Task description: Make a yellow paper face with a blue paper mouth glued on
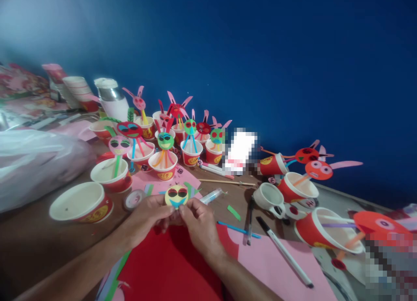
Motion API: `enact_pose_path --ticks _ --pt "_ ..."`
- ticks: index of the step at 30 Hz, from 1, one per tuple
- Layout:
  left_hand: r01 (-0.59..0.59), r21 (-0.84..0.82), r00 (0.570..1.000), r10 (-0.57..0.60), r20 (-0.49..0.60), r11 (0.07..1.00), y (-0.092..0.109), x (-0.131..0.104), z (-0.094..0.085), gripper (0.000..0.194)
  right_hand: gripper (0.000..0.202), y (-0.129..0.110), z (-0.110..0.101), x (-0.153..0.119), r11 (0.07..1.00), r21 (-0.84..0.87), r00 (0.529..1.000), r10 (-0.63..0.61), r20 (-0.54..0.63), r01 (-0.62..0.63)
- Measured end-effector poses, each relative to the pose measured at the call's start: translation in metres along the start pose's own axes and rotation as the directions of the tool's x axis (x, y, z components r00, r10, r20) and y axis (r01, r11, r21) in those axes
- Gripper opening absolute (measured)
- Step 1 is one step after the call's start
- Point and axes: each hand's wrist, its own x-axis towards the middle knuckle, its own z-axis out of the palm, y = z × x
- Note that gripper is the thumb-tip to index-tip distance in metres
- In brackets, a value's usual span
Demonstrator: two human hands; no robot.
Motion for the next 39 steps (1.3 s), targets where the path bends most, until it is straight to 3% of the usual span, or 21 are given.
enact_pose_path --ticks 7,26,35,39 --pt "-0.005 -0.035 1.0 0.006 0.028 0.999 -0.001 -0.001 -0.005 0.02 0.026 -0.003 -0.001 0.001 0.999 -0.018 0.999 -0.027 -0.025 0.027" --pt "-0.004 0.018 0.999 0.005 -0.049 1.0 -0.003 0.001 -0.004 0.019 0.025 -0.005 0.001 -0.001 0.999 -0.045 0.999 -0.005 -0.035 0.003" --pt "0.007 0.077 0.997 0.0 -0.079 0.997 0.001 0.001 -0.002 0.019 0.022 -0.006 0.001 -0.003 0.999 0.045 1.0 -0.027 0.006 0.026" --pt "0.017 0.158 0.999 -0.01 -0.046 0.987 0.009 -0.002 -0.003 0.018 0.024 -0.012 -0.003 -0.001 0.994 0.076 0.995 -0.08 -0.061 0.084"
